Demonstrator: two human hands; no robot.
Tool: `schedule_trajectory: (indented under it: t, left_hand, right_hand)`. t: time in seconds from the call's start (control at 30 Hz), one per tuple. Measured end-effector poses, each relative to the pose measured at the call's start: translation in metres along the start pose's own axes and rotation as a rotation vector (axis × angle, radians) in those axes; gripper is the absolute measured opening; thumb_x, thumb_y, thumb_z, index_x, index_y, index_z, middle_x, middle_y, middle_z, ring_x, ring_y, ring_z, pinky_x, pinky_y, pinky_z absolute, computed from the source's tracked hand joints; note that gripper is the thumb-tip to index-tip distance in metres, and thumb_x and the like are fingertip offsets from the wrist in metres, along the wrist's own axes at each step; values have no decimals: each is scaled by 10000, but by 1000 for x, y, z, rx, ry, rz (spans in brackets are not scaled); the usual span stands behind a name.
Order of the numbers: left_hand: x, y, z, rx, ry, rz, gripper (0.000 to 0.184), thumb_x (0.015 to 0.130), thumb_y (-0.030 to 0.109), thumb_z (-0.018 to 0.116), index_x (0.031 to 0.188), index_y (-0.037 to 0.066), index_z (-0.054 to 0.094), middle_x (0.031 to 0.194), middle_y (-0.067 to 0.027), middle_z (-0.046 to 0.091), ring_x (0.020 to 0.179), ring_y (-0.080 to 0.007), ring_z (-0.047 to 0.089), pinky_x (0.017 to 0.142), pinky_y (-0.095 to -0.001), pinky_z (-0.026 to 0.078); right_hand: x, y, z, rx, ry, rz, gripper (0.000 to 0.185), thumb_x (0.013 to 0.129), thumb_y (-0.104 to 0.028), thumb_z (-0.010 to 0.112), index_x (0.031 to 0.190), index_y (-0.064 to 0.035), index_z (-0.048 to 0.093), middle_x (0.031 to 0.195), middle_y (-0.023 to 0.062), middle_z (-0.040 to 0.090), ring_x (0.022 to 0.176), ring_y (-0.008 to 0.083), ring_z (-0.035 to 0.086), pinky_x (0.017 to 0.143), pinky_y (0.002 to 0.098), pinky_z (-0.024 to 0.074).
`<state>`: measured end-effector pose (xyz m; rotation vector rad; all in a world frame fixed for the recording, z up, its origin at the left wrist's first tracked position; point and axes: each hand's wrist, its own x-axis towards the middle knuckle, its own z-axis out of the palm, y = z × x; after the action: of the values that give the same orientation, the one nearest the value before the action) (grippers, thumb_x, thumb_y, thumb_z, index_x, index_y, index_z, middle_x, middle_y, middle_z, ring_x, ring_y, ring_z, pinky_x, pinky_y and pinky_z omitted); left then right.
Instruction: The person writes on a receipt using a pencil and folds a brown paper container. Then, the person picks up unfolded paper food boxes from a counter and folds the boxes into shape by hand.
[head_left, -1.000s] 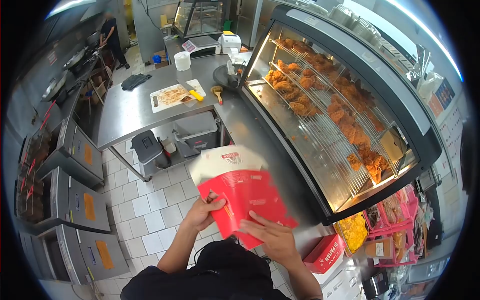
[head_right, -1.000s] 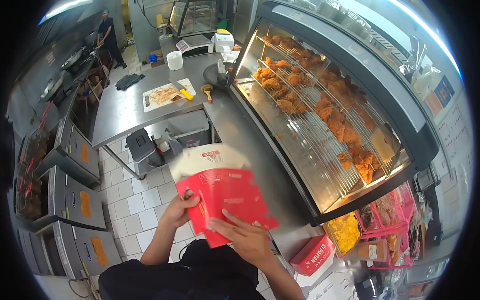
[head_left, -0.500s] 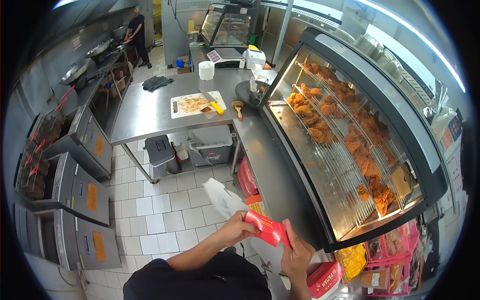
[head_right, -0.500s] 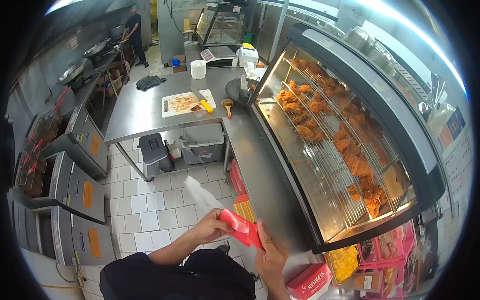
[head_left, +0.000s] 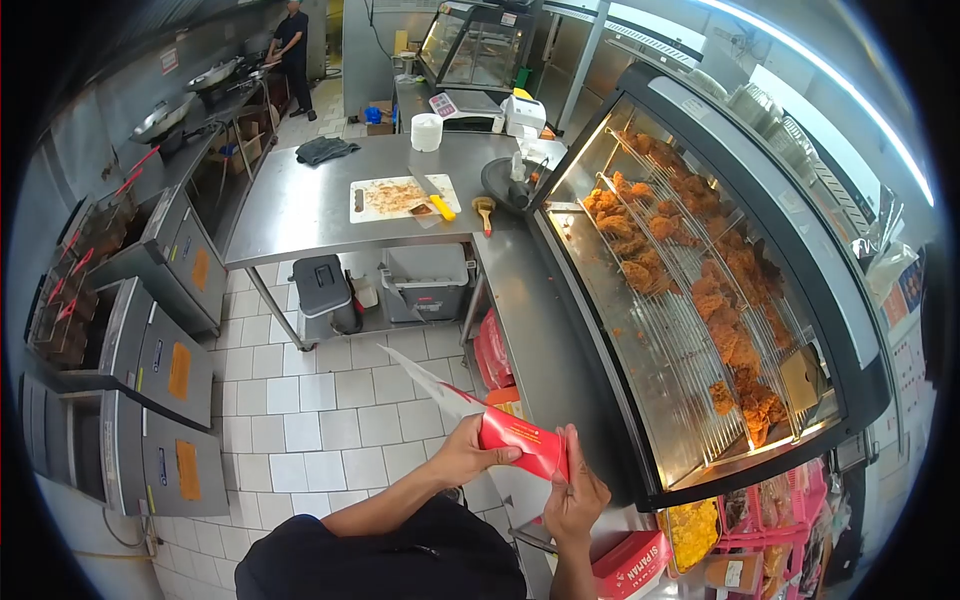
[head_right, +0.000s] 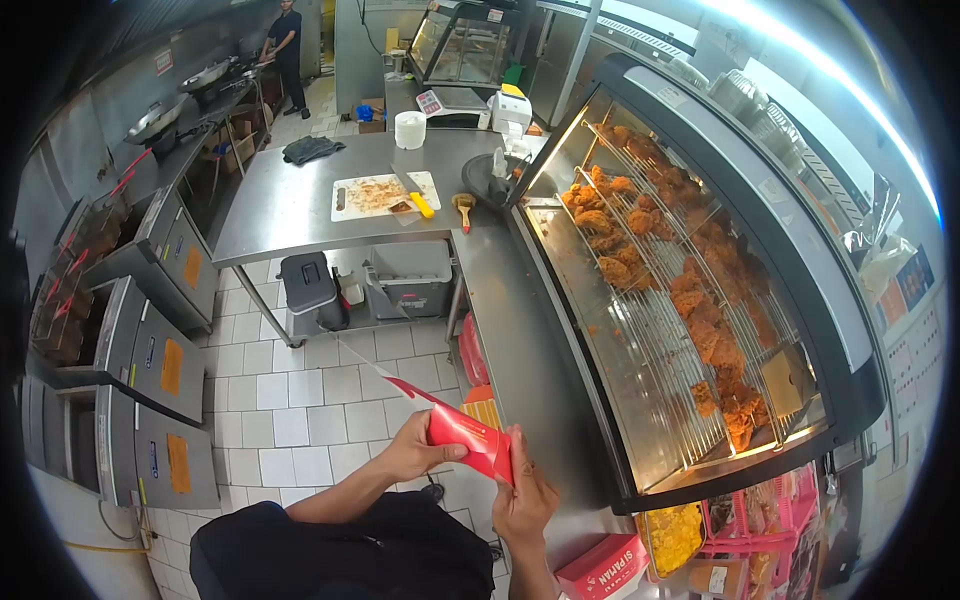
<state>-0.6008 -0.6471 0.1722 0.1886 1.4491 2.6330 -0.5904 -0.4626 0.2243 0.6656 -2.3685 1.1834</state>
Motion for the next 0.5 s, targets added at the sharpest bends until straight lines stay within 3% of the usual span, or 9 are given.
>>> schedule_trajectory:
  t: [0.03, 0.1, 0.23, 0.33, 0.43, 0.5]
  left_hand:
    - [1, 1, -3, 317, -36, 30, 268, 856, 69, 734, 1080, -21, 618, 1002, -60, 685, 909, -108, 636, 813, -276, 514]
    - [5, -5, -1, 326, -9, 23, 243, 852, 68, 739, 1052, -21, 633, 960, -51, 690, 878, -100, 633, 797, -272, 513]
    - [8, -10, 1, 349, -6, -3, 218, 830, 34, 741, 1017, -31, 647, 914, -45, 696, 837, -101, 634, 767, -269, 514]
    - [8, -24, 3, 321, 8, -22, 214, 819, -5, 716, 1016, -39, 642, 917, -54, 695, 848, -114, 643, 767, -272, 521]
    - [8, -42, 4, 212, 47, -94, 221, 810, -47, 673, 1027, -47, 630, 948, -85, 688, 872, -149, 661, 787, -293, 546]
    - [10, -49, 1, 133, 65, -151, 233, 806, -64, 651, 1037, -50, 621, 977, -109, 682, 886, -175, 672, 800, -309, 563]
  right_hand:
    - [-1, 0, 1, 0, -5, 3, 414, 958, -164, 539, 1312, 50, 545, 1203, 231, 642, 1083, 351, 656, 905, 378, 520]
    - [-5, 3, 6, 70, 37, 91, 480, 1006, -312, 492, 1325, 44, 535, 1241, 235, 620, 1131, 353, 629, 926, 379, 505]
    - [-15, 14, 10, -38, 5, 48, 498, 993, -326, 518, 1331, 40, 529, 1276, 233, 599, 1178, 365, 596, 951, 392, 490]
    - [-24, 22, 15, -88, -14, 35, 506, 953, -256, 595, 1349, 46, 503, 1297, 246, 577, 1167, 379, 598, 917, 409, 505]
    - [-34, 29, 18, -75, 9, 70, 466, 945, -293, 608, 1300, 6, 567, 1282, 232, 593, 1143, 371, 614, 923, 407, 503]
    - [-40, 37, 18, -22, -83, 138, 368, 956, -318, 592, 1184, -38, 656, 1248, 212, 621, 1110, 351, 636, 913, 385, 509]
